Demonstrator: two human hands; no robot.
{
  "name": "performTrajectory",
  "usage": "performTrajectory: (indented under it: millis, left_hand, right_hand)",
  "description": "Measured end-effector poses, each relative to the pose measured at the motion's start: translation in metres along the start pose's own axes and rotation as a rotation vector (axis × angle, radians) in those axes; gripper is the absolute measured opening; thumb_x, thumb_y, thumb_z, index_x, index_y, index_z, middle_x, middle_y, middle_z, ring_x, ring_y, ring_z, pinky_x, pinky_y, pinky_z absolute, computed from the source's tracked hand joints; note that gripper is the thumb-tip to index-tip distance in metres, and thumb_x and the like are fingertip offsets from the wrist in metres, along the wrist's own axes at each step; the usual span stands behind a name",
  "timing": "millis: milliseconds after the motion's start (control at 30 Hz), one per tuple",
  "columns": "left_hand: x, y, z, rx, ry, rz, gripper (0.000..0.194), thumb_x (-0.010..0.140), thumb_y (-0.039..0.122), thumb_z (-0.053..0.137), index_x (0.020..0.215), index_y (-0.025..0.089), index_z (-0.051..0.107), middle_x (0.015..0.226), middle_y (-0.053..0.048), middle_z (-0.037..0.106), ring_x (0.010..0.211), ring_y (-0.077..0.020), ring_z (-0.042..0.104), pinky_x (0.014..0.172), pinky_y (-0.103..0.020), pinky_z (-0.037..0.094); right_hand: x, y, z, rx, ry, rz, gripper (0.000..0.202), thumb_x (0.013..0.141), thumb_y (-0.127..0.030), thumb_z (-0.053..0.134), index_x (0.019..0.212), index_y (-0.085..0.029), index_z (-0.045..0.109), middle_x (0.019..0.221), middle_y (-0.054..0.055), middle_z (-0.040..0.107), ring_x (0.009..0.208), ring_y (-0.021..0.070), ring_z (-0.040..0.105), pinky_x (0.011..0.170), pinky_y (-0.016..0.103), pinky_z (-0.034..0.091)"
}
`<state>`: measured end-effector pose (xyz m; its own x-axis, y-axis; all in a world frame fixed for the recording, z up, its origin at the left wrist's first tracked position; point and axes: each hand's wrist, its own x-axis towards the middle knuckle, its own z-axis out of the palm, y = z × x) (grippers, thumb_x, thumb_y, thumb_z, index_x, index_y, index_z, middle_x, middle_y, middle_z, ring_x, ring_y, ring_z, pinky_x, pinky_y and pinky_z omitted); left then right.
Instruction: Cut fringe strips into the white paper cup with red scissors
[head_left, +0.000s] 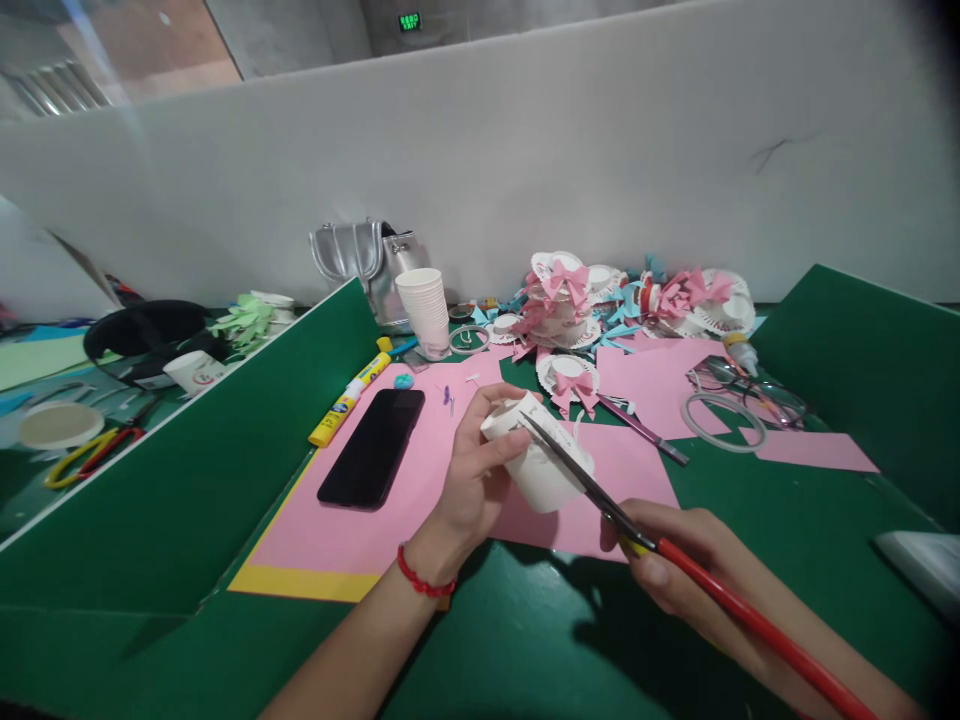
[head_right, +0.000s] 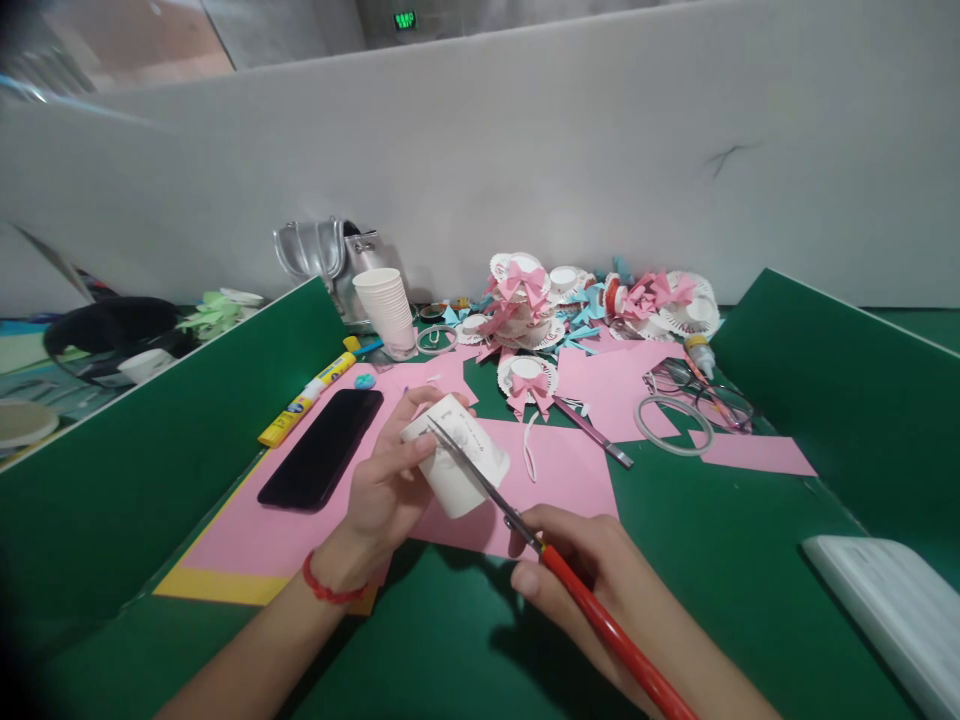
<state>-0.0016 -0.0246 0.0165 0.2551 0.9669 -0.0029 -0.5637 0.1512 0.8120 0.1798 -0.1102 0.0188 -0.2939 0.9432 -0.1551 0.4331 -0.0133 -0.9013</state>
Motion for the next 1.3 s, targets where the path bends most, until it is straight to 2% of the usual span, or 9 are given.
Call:
performTrajectory:
  millis: [167,367,500,700,767,900,967,1100,1300]
  left_hand:
    - [0.0,0.001,0.001,-0.022,-0.005,0.016,0.037,0.057,0.02,0.076,0.09,0.022,0.059,0.091,0.0,0.062,0.074,-0.0142,0.056,0.066,-0.026,0.044]
    - [-0.003,0.002,0.002,-0.039,-0.04,0.051,0.036,0.058,0.021,0.075,0.091,0.022,0.058,0.096,-0.001,0.063,0.078,-0.0154,0.057,0.068,-0.027,0.045]
    - [-0.005,0.001,0.003,-0.035,-0.062,0.076,0.033,0.06,0.022,0.075,0.088,0.023,0.058,0.097,-0.001,0.063,0.078,-0.0148,0.057,0.069,-0.027,0.045]
    - [-0.005,0.001,0.003,-0.018,-0.052,0.085,0.034,0.059,0.023,0.076,0.087,0.023,0.058,0.096,-0.001,0.062,0.078,-0.0156,0.056,0.068,-0.027,0.044]
    - [-0.005,0.001,0.003,-0.016,-0.05,0.088,0.034,0.059,0.023,0.076,0.087,0.023,0.058,0.096,-0.001,0.062,0.078,-0.0158,0.056,0.069,-0.027,0.044]
    - [-0.004,0.0,0.002,-0.021,-0.054,0.098,0.032,0.058,0.022,0.077,0.084,0.022,0.059,0.097,-0.001,0.063,0.08,-0.0154,0.056,0.07,-0.026,0.044]
    - [-0.004,0.001,0.001,-0.014,-0.064,0.114,0.032,0.058,0.022,0.077,0.085,0.022,0.06,0.098,-0.002,0.063,0.081,-0.0154,0.056,0.07,-0.026,0.044]
    - [-0.003,0.001,0.0,0.024,-0.087,0.15,0.031,0.059,0.024,0.077,0.085,0.022,0.06,0.098,-0.002,0.063,0.082,-0.0161,0.056,0.071,-0.027,0.043]
    - [-0.002,0.002,0.0,0.034,-0.097,0.147,0.031,0.059,0.024,0.076,0.085,0.022,0.06,0.097,-0.003,0.063,0.082,-0.0175,0.056,0.071,-0.028,0.043]
  right_hand:
    - [-0.001,0.002,0.002,0.069,-0.053,-0.04,0.055,0.087,-0.073,0.039,0.08,-0.021,0.053,0.059,-0.005,0.036,0.054,0.0142,0.031,0.051,0.027,0.023]
    - [-0.007,-0.009,0.003,0.221,0.03,-0.013,0.06,0.08,-0.079,0.042,0.082,-0.022,0.061,0.063,-0.002,0.04,0.054,0.0158,0.038,0.05,0.027,0.034]
    - [-0.009,-0.008,0.003,0.302,-0.027,0.013,0.059,0.086,-0.074,0.042,0.091,-0.019,0.063,0.063,-0.002,0.044,0.047,0.0111,0.033,0.043,0.023,0.028]
    - [-0.008,-0.01,0.005,0.13,0.128,-0.038,0.062,0.079,-0.08,0.042,0.076,-0.023,0.066,0.061,0.002,0.048,0.054,0.0172,0.044,0.049,0.028,0.042]
    - [-0.006,-0.009,0.006,0.124,0.14,-0.042,0.063,0.079,-0.081,0.041,0.076,-0.023,0.065,0.06,0.001,0.045,0.053,0.0171,0.04,0.048,0.028,0.038]
    - [0.0,-0.001,0.01,0.197,0.019,-0.072,0.062,0.08,-0.08,0.041,0.077,-0.021,0.058,0.054,-0.006,0.03,0.048,0.0125,0.025,0.045,0.026,0.019]
    - [0.001,0.001,0.011,0.187,0.015,-0.09,0.062,0.08,-0.08,0.041,0.077,-0.021,0.057,0.053,-0.007,0.028,0.048,0.012,0.023,0.046,0.027,0.016]
    - [-0.003,-0.002,0.011,0.054,0.13,-0.078,0.057,0.083,-0.076,0.041,0.074,-0.022,0.059,0.055,-0.004,0.033,0.052,0.0148,0.029,0.049,0.028,0.024]
    - [-0.007,-0.007,0.004,-0.053,0.153,-0.105,0.057,0.085,-0.075,0.04,0.074,-0.024,0.062,0.055,0.0,0.045,0.05,0.0174,0.04,0.048,0.027,0.035]
